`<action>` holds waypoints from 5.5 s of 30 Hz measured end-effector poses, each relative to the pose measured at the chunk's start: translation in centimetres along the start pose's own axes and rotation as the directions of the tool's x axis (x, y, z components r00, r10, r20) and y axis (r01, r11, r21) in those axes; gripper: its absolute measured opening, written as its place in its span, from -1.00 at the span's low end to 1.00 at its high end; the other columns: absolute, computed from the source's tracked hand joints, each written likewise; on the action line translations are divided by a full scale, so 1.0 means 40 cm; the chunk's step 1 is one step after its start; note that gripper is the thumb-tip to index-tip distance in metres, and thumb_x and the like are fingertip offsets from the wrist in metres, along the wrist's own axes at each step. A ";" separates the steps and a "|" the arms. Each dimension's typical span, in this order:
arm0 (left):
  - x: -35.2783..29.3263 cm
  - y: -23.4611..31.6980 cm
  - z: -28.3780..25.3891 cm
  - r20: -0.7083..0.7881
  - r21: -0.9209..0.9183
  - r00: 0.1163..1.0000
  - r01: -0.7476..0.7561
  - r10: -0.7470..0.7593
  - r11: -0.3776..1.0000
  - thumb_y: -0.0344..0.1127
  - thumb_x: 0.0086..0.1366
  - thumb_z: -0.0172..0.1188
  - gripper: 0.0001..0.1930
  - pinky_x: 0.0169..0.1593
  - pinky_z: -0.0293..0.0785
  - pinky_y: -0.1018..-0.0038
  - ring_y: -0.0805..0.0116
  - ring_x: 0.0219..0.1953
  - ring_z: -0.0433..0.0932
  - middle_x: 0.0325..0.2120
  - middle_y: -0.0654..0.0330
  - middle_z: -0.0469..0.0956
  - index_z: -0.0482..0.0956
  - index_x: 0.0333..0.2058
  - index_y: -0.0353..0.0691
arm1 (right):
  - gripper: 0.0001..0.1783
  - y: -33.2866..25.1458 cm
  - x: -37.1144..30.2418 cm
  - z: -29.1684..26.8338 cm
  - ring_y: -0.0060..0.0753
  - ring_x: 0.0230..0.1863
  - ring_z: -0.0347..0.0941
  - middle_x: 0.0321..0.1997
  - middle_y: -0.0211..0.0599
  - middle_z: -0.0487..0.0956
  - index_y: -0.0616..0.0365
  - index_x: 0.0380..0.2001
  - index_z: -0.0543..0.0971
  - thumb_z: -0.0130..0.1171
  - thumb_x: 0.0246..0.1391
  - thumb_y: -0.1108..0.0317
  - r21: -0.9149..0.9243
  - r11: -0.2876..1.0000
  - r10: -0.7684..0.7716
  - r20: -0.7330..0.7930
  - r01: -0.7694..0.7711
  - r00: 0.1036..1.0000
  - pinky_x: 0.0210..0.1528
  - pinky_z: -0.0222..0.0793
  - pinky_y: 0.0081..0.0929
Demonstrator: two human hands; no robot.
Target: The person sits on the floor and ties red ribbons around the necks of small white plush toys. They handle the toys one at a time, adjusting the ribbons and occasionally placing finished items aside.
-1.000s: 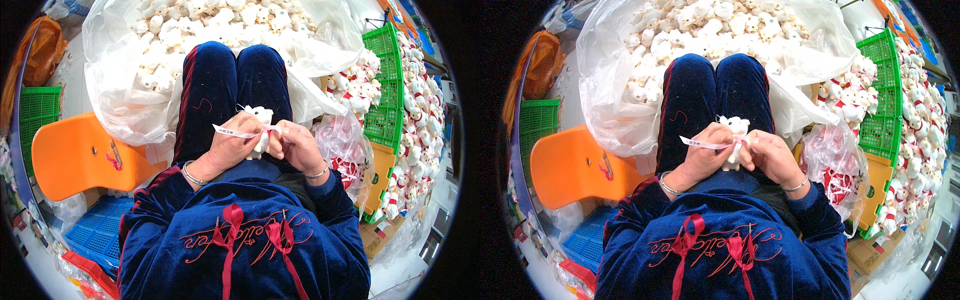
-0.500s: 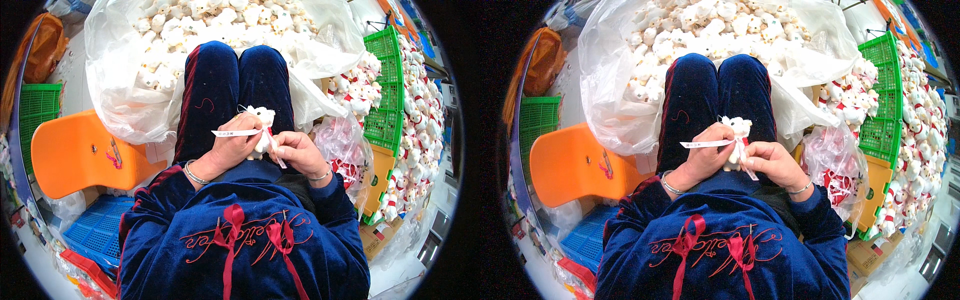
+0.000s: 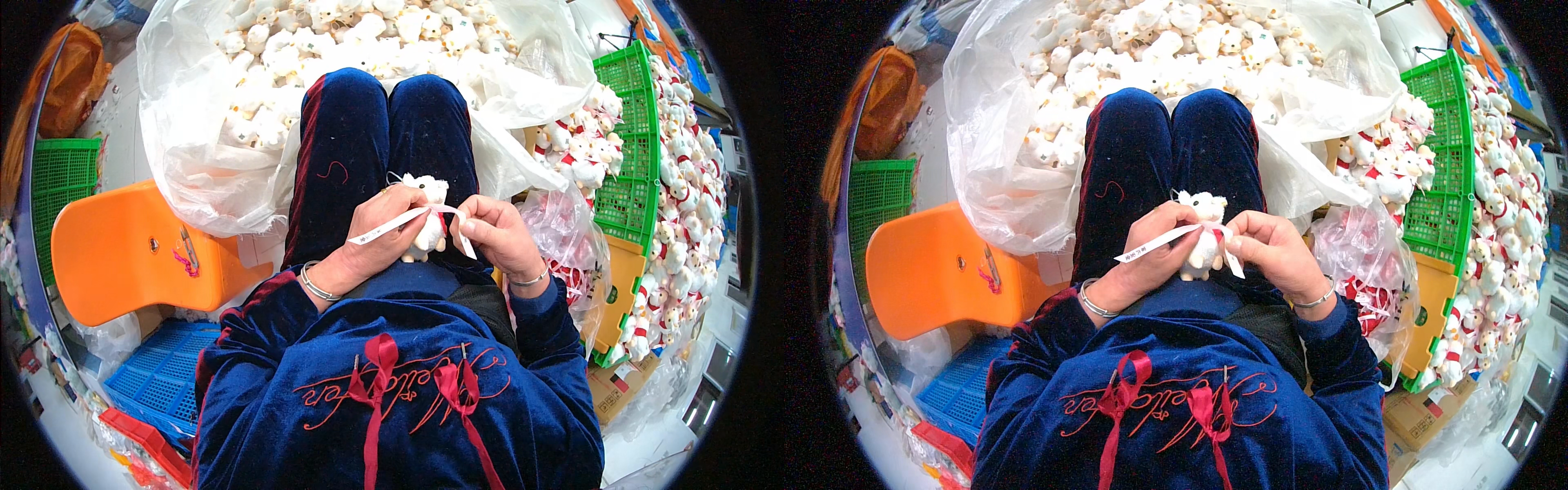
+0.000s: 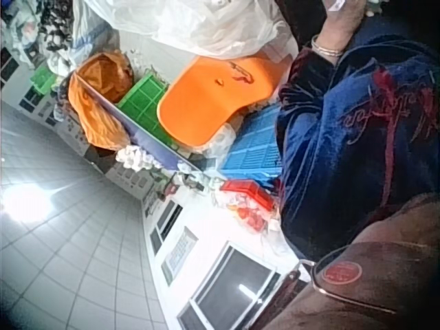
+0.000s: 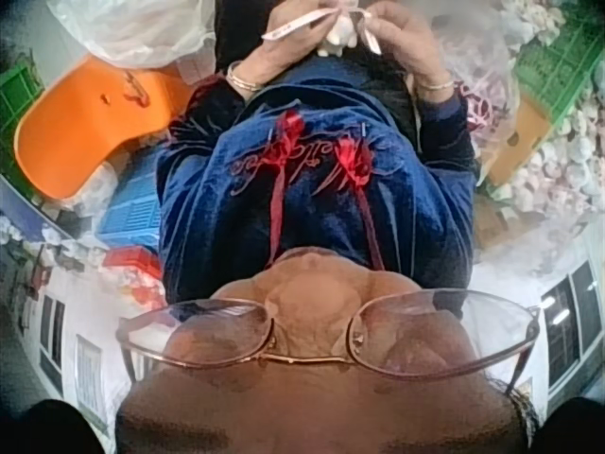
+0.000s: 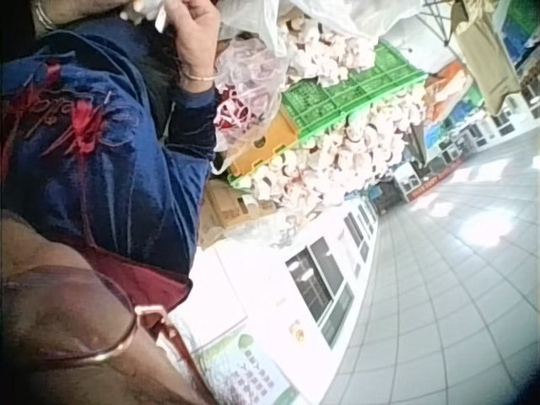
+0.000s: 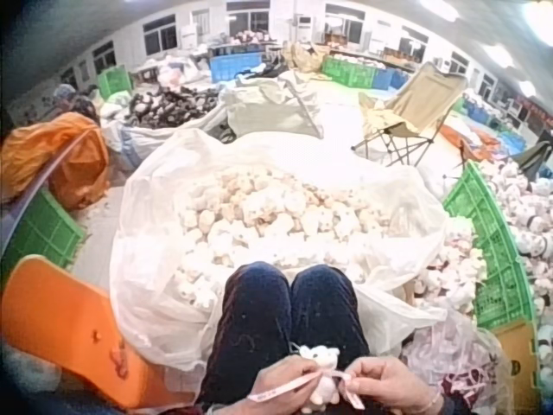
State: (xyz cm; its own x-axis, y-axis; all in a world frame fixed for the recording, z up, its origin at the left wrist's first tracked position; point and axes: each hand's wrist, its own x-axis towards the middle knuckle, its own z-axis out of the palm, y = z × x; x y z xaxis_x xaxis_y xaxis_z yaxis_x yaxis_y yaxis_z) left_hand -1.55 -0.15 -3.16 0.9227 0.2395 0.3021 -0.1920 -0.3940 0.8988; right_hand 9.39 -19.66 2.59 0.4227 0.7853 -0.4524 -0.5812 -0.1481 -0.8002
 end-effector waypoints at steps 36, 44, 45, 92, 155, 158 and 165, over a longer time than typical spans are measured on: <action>-0.008 -0.025 -0.010 0.017 -0.098 0.999 -0.040 0.041 0.994 -0.44 0.26 0.34 -0.87 -0.25 0.55 0.42 0.21 -0.33 0.63 -0.34 0.08 0.61 0.59 -0.24 -0.27 | -0.81 0.039 0.099 0.065 -0.15 -0.44 0.54 -0.42 -0.19 0.55 0.11 -0.34 0.54 0.36 -0.03 0.43 -0.938 0.269 -0.556 0.034 0.219 0.831 -0.39 0.44 -0.32; -0.012 -0.032 -0.019 0.088 -0.181 0.994 -0.052 0.069 0.982 -0.46 0.24 0.35 -0.86 -0.23 0.55 0.41 0.18 -0.33 0.63 -0.37 0.08 0.60 0.60 -0.23 -0.24 | -0.87 0.036 0.103 0.065 -0.01 -0.43 0.57 -0.46 -0.11 0.56 0.13 -0.36 0.57 0.29 -0.04 0.44 -0.947 0.109 -0.508 0.208 0.302 0.836 -0.38 0.48 -0.16; -0.013 -0.033 -0.017 0.086 -0.175 0.993 -0.069 0.085 0.982 -0.46 0.25 0.34 -0.86 -0.23 0.55 0.41 0.19 -0.33 0.63 -0.36 0.08 0.60 0.60 -0.23 -0.24 | -0.88 0.024 0.097 0.069 0.00 -0.42 0.58 -0.46 -0.09 0.57 0.15 -0.36 0.58 0.28 -0.03 0.44 -0.949 0.141 -0.474 0.187 0.284 0.860 -0.37 0.48 -0.17; -0.043 -0.008 -0.058 0.461 -0.465 0.788 0.606 -0.408 0.646 -0.44 0.37 0.24 -0.89 -0.17 0.51 0.60 0.58 -0.26 0.57 -0.26 0.24 0.64 0.63 -0.19 -0.33 | -0.83 0.098 0.076 0.053 -0.10 -0.43 0.53 -0.43 -0.22 0.62 0.11 -0.30 0.59 0.34 0.01 0.39 -0.916 0.218 -0.630 0.133 0.338 0.765 -0.34 0.35 -0.27; -0.005 -0.021 0.045 0.200 -0.350 0.942 0.325 -0.269 0.879 -0.45 0.28 0.34 -0.91 -0.34 0.40 0.64 0.64 -0.41 0.46 -0.34 0.30 0.50 0.70 -0.23 -0.22 | -0.84 0.001 0.018 0.010 -0.79 -0.55 0.21 -0.59 -0.61 0.37 0.25 -0.23 0.59 0.27 0.26 0.37 -0.675 0.737 -0.243 -0.223 0.030 0.944 -0.49 0.15 -0.71; 0.001 -0.014 0.039 0.212 -0.322 0.938 0.332 -0.274 0.887 -0.44 0.28 0.34 -0.91 -0.34 0.40 0.63 0.63 -0.42 0.45 -0.35 0.30 0.50 0.71 -0.24 -0.22 | -0.84 0.004 0.021 0.022 -0.73 -0.57 0.33 -0.61 -0.43 0.49 0.25 -0.25 0.61 0.34 0.19 0.39 -0.773 0.631 -0.311 -0.173 0.067 0.934 -0.50 0.27 -0.66; 0.005 -0.019 0.042 0.143 -0.306 0.979 0.183 -0.145 0.934 -0.40 0.31 0.33 -0.88 -0.29 0.43 0.62 0.59 -0.38 0.49 -0.32 0.29 0.54 0.73 -0.19 -0.21 | -0.84 0.031 0.028 0.013 -0.72 -0.48 0.45 -0.52 -0.39 0.62 0.28 -0.31 0.62 0.27 0.26 0.37 -0.682 0.727 -0.308 -0.216 0.082 0.927 -0.42 0.38 -0.64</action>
State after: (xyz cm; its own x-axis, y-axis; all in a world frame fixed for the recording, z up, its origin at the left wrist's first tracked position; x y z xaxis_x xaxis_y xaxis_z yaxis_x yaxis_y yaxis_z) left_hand -0.65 -1.29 -4.32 0.9789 0.1649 0.1204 -0.1131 -0.0528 0.9922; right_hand 8.78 -18.65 1.27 0.7209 0.6432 -0.2582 0.0865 -0.4531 -0.8873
